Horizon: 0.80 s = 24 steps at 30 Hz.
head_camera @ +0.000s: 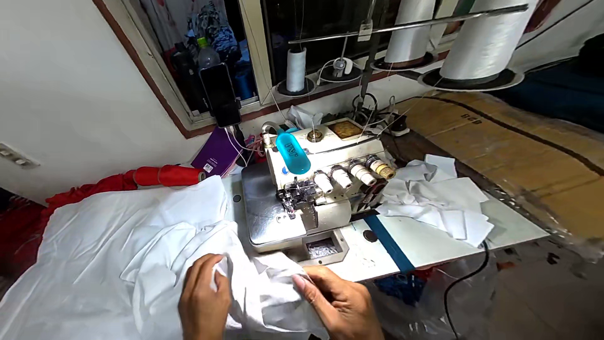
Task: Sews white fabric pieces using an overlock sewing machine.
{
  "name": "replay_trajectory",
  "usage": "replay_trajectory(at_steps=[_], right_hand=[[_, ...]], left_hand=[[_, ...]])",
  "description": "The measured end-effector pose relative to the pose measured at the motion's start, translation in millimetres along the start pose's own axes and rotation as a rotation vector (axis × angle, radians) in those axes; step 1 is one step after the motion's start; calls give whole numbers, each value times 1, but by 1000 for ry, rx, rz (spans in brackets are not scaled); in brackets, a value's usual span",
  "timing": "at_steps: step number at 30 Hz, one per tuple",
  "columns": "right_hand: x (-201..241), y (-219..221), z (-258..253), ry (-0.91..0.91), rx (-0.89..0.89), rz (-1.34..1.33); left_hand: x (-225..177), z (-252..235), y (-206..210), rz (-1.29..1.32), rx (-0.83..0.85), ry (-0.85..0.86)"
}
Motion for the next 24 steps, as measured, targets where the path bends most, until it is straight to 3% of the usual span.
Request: replay_trajectory(at_steps=[2, 5, 8, 12, 14, 16, 18, 20, 22, 24], right_hand=[[-6, -1, -3, 38, -4, -67], [9, 14, -7, -40, 53, -124], [26, 2, -5, -162, 24, 6], [-6, -34, -5, -100, -151, 328], [-30, -21, -4, -5, -126, 236], [-46, -1, 0, 198, 0, -3], [-61, 11, 14, 437, 114, -166], [-78, 10, 34, 613, 153, -261], [-91, 4, 51, 698, 148, -330], [-94, 0, 56, 716, 133, -386]], left_hand=[[-16, 0, -15, 101, 70, 25], [-56, 3, 8, 200, 310, 48], [-35, 3, 29, 42, 256, 53], [1, -15, -45, 210, 162, 136], [-35, -45, -87, 142, 200, 189], [-82, -83, -98, -46, 295, 299], [-99, -120, -70, -177, 307, 440], [-95, -143, -17, -132, 431, 475], [-80, -151, 40, -40, 568, 391], [-63, -154, 81, -6, 684, 151]])
Point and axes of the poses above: each hand's wrist, its own z-axis away from the middle knuckle, its own y-axis out of the palm, x = y × z, the point moved 10 cm from there along -z, towards the middle knuckle, and after that the axes turned 7 degrees about x, right-handed, at the moved point
